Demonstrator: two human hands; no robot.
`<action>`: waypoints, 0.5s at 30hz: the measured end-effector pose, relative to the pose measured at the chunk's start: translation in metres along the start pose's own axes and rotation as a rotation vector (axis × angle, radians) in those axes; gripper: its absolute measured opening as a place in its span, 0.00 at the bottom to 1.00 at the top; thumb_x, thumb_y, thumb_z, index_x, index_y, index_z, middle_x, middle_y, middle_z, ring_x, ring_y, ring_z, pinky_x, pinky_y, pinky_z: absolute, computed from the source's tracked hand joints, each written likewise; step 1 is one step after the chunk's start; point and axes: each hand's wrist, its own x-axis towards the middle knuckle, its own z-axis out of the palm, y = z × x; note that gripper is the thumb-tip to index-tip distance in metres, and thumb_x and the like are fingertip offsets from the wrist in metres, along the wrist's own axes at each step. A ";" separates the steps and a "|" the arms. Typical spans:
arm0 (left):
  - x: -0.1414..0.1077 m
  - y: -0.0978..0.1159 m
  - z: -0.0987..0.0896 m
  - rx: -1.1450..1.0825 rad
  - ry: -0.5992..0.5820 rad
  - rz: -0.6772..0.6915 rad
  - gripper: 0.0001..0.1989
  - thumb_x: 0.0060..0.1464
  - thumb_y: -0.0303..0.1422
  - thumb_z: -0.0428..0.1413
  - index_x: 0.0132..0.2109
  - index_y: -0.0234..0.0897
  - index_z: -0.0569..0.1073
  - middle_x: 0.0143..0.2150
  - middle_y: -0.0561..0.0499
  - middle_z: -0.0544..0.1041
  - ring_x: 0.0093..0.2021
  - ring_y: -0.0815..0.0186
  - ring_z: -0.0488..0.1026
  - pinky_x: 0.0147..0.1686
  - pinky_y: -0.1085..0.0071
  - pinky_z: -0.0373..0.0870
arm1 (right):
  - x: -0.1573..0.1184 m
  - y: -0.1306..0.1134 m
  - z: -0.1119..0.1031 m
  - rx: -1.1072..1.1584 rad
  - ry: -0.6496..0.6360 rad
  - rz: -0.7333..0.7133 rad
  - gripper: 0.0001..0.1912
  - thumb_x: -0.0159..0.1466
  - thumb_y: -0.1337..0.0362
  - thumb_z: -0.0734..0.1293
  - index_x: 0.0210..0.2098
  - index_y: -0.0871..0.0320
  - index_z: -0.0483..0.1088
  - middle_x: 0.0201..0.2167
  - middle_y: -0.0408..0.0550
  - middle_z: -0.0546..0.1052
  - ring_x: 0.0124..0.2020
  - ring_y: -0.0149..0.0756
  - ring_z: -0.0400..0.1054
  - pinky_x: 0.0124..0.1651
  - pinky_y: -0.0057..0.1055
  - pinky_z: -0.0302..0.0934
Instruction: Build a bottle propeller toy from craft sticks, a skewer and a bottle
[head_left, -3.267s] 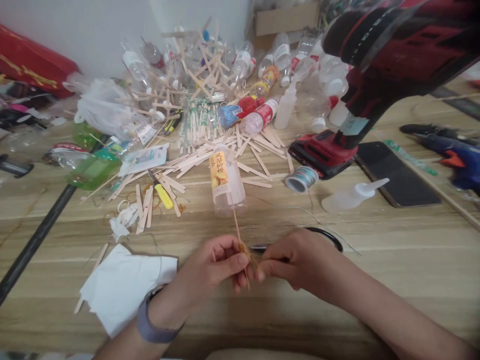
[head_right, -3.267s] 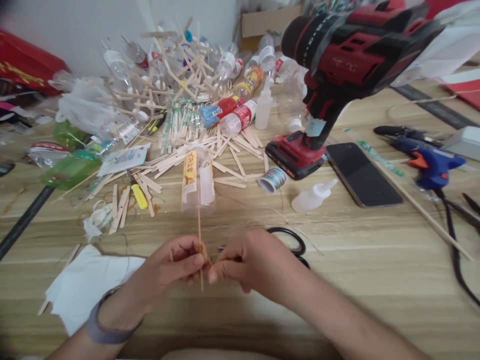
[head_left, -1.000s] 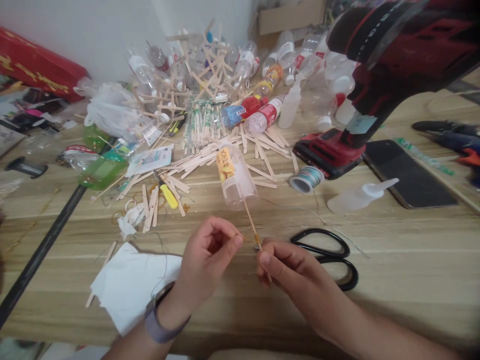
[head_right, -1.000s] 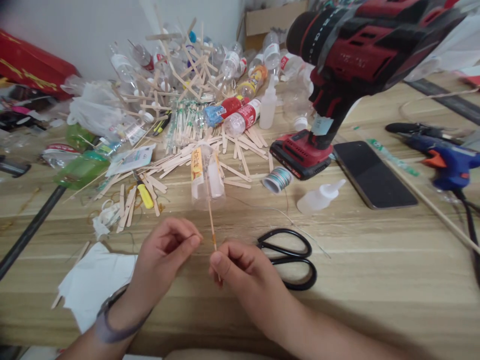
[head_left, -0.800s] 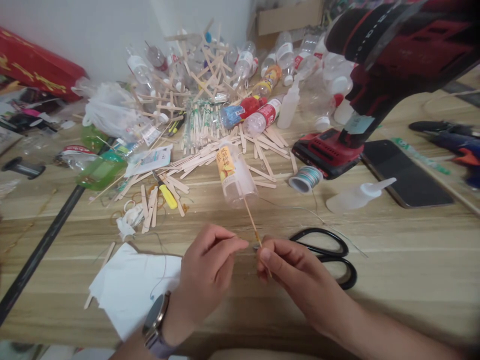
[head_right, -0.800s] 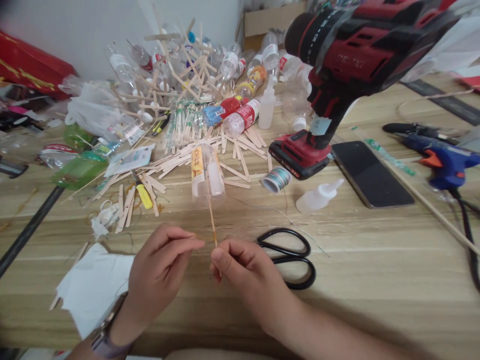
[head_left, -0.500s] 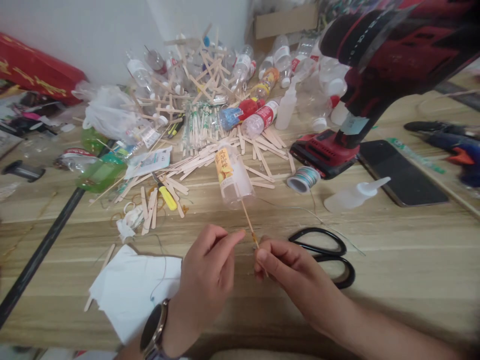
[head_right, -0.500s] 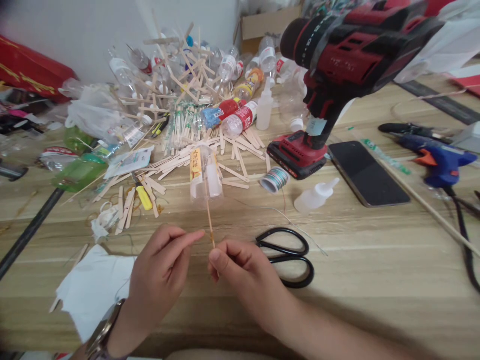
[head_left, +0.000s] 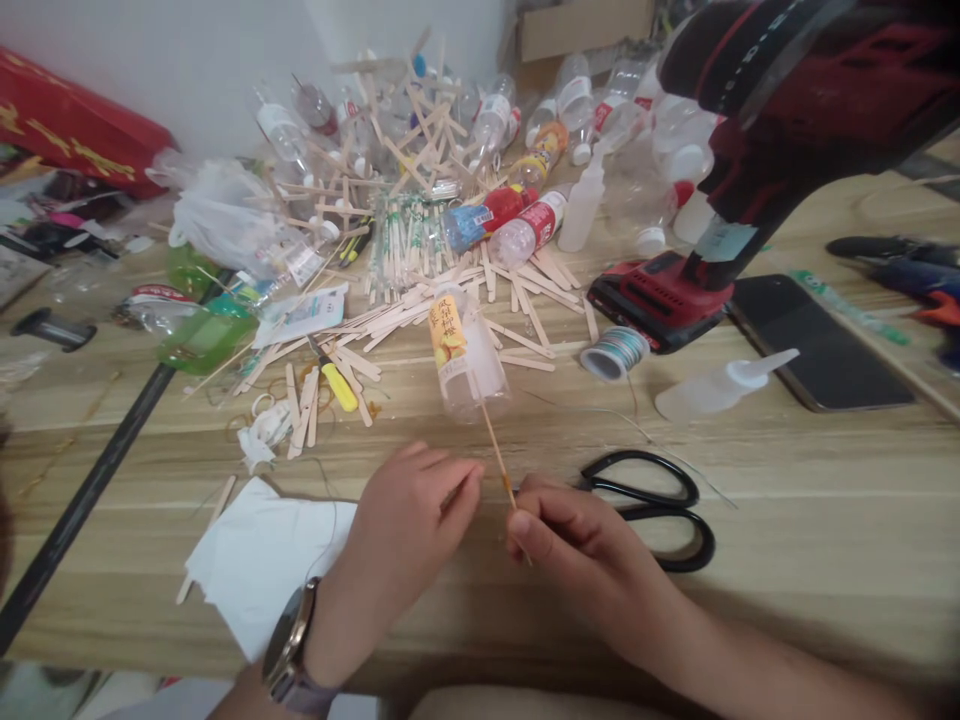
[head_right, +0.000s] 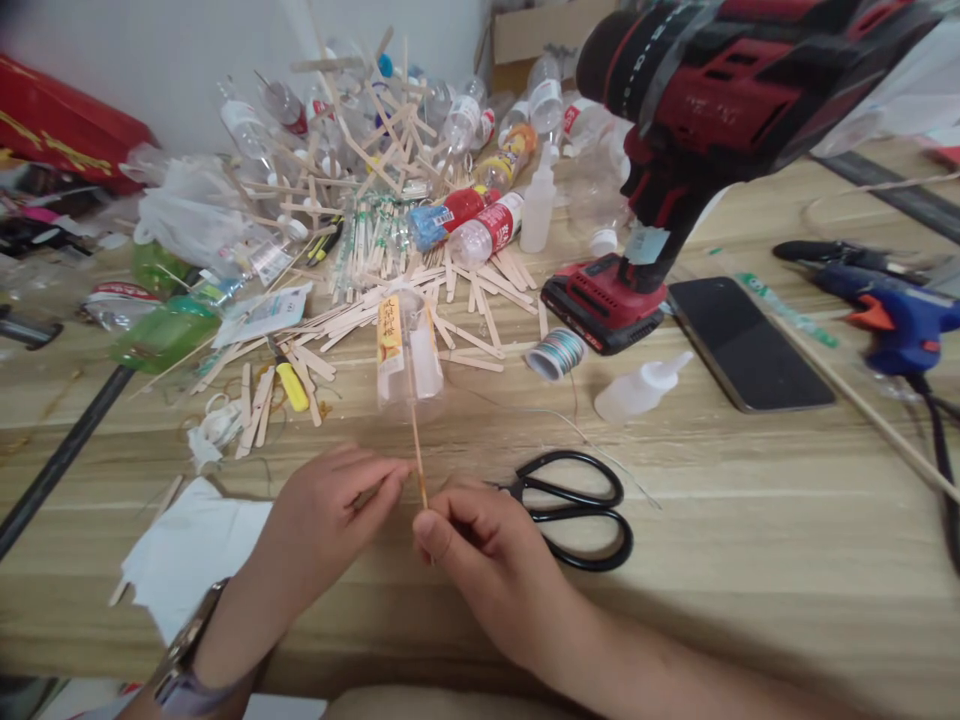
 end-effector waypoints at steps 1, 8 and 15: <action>0.000 0.001 -0.002 0.046 -0.015 -0.019 0.15 0.62 0.30 0.48 0.30 0.36 0.76 0.27 0.51 0.77 0.30 0.63 0.69 0.33 0.67 0.60 | 0.000 -0.001 0.000 -0.007 -0.005 -0.001 0.20 0.68 0.56 0.60 0.22 0.58 0.64 0.21 0.41 0.64 0.26 0.30 0.59 0.30 0.28 0.52; 0.006 0.011 -0.020 0.231 -0.178 -0.124 0.20 0.61 0.39 0.50 0.24 0.38 0.75 0.21 0.50 0.71 0.25 0.63 0.62 0.25 0.68 0.45 | -0.003 -0.004 -0.002 -0.015 -0.025 -0.005 0.21 0.68 0.54 0.59 0.22 0.58 0.63 0.22 0.41 0.64 0.25 0.30 0.59 0.30 0.28 0.52; 0.023 -0.012 -0.024 -0.571 -0.561 -0.262 0.16 0.49 0.42 0.60 0.22 0.36 0.77 0.16 0.57 0.63 0.19 0.72 0.58 0.21 0.73 0.49 | -0.007 -0.007 -0.001 0.019 -0.059 -0.061 0.21 0.69 0.55 0.59 0.23 0.58 0.67 0.23 0.42 0.66 0.27 0.30 0.61 0.31 0.27 0.54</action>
